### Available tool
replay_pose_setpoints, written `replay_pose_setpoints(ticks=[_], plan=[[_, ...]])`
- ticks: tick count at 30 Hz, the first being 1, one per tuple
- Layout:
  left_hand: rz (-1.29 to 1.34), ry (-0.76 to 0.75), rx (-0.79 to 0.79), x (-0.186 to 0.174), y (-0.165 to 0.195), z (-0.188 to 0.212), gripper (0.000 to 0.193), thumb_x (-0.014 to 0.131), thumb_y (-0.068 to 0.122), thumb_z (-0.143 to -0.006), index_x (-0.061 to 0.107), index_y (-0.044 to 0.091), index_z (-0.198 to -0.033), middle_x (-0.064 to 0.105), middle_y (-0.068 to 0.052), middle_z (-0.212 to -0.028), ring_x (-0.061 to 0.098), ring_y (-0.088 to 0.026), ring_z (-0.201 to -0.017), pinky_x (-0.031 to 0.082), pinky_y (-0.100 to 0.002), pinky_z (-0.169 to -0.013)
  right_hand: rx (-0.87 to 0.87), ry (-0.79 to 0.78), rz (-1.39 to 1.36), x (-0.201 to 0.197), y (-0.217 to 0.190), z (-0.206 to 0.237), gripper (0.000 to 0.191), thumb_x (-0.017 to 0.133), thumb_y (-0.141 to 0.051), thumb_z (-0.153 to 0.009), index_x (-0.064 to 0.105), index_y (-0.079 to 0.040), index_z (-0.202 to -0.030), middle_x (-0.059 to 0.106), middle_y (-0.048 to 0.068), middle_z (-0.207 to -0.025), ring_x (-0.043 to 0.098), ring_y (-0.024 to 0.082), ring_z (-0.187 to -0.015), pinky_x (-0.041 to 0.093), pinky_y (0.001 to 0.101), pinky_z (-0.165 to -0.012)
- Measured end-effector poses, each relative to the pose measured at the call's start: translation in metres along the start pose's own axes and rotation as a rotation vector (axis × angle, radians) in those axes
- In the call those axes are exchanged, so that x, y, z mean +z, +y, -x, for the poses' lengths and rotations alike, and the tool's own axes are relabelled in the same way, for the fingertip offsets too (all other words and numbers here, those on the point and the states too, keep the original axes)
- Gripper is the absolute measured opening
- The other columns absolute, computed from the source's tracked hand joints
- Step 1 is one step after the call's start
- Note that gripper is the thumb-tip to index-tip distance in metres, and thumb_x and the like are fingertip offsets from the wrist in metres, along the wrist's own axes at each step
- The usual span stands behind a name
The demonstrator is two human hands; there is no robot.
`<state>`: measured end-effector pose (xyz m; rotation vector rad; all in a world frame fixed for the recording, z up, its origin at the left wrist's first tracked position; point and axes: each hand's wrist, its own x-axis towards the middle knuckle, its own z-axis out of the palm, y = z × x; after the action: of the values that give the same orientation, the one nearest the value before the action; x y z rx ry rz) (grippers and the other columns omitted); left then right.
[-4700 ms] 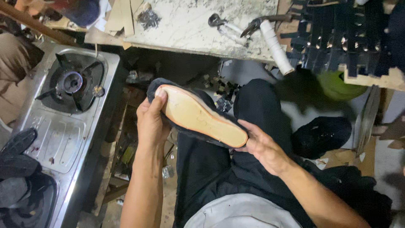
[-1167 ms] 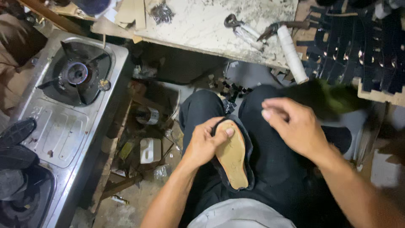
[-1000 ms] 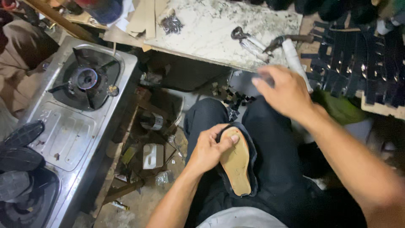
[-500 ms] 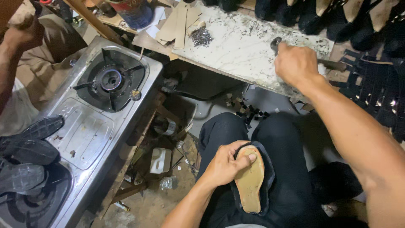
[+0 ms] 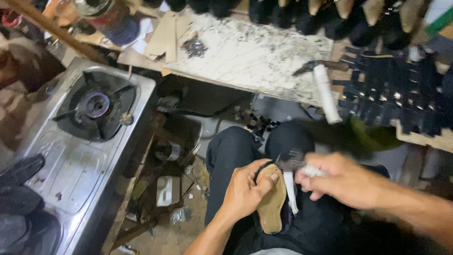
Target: The person sits on the workshop floor with a shoe held over their lap and trims excess material from the sole edge using a small knife, working around the shoe. They then press and hammer the sole, apply adhesive to the sole surface, and finally handle and fit wooden shoe last pieces together.
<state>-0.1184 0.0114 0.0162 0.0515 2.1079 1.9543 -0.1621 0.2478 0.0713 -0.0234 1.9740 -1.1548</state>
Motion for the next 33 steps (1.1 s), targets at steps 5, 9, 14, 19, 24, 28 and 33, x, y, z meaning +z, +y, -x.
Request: replay_pose_setpoints(ticks=[5, 9, 14, 19, 24, 28, 33], plan=[[-0.106, -0.019, -0.011, 0.036, 0.017, 0.02, 0.031, 0.069, 0.015, -0.085, 0.075, 0.005, -0.113, 0.071, -0.008, -0.073, 0.059, -0.01, -0.06, 0.049, -0.03, -0.055, -0.023, -0.243, -0.036, 0.001, 0.025, 0.035, 0.033, 0.057, -0.022, -0.09, 0.066, -0.01, -0.119, 0.074, 0.004, -0.109, 0.074, 0.015, -0.102, 0.066, 0.0336, -0.075], [-0.163, -0.019, 0.091, 0.059, 0.024, 0.036, 0.028, 0.068, 0.012, -0.084, 0.074, 0.004, -0.11, 0.071, -0.009, -0.074, 0.063, -0.012, -0.059, 0.052, -0.029, -0.057, 0.102, -0.257, 0.104, -0.011, 0.028, 0.057, 0.024, 0.06, -0.018, -0.089, 0.065, -0.003, -0.107, 0.064, 0.005, -0.107, 0.075, 0.019, -0.098, 0.066, 0.0351, -0.077], [-0.179, -0.022, 0.244, 0.072, 0.027, 0.054, 0.03, 0.065, 0.009, -0.084, 0.074, 0.003, -0.112, 0.07, -0.011, -0.077, 0.067, -0.015, -0.063, 0.054, -0.029, -0.061, 0.136, -0.279, 0.133, -0.005, 0.014, 0.081, 0.017, 0.055, -0.015, -0.088, 0.06, 0.0, -0.093, 0.068, 0.009, -0.085, 0.075, 0.018, -0.077, 0.067, 0.0345, -0.064], [-0.175, -0.037, 0.161, 0.075, 0.027, 0.059, 0.03, 0.065, 0.009, -0.084, 0.073, 0.004, -0.112, 0.071, -0.011, -0.075, 0.067, -0.019, -0.061, 0.054, -0.031, -0.06, 0.378, -0.142, 0.137, 0.017, -0.004, 0.098, 0.027, 0.056, -0.029, -0.098, 0.057, -0.004, -0.088, 0.064, 0.014, -0.058, 0.063, 0.022, -0.044, 0.05, 0.0348, -0.043], [-0.286, -0.126, 0.188, 0.051, 0.022, 0.055, 0.043, 0.072, 0.017, -0.087, 0.063, 0.006, -0.127, 0.068, -0.015, -0.072, 0.068, -0.026, -0.062, 0.051, -0.035, -0.06, 0.191, 0.083, 0.097, 0.055, 0.025, 0.095, 0.036, 0.053, -0.037, -0.101, 0.057, -0.004, -0.088, 0.06, 0.01, -0.057, 0.06, 0.02, -0.043, 0.05, 0.0347, -0.041], [-0.304, -0.209, 0.263, 0.029, 0.012, 0.05, 0.047, 0.072, 0.017, -0.087, 0.06, 0.006, -0.131, 0.068, -0.015, -0.074, 0.067, -0.029, -0.063, 0.05, -0.038, -0.058, -0.039, 0.322, 0.128, 0.093, 0.063, 0.073, 0.025, 0.052, -0.031, -0.095, 0.06, -0.008, -0.102, 0.062, 0.009, -0.057, 0.066, 0.023, -0.042, 0.054, 0.0374, -0.047], [-0.308, -0.164, 0.25, 0.029, -0.001, 0.038, 0.044, 0.07, 0.014, -0.085, 0.065, 0.007, -0.128, 0.065, -0.014, -0.07, 0.066, -0.028, -0.058, 0.05, -0.037, -0.058, -0.513, 0.642, 0.294, 0.115, 0.076, 0.054, 0.026, 0.054, -0.027, -0.099, 0.059, -0.001, -0.102, 0.064, 0.015, -0.065, 0.064, 0.032, -0.056, 0.049, 0.0415, -0.05]])
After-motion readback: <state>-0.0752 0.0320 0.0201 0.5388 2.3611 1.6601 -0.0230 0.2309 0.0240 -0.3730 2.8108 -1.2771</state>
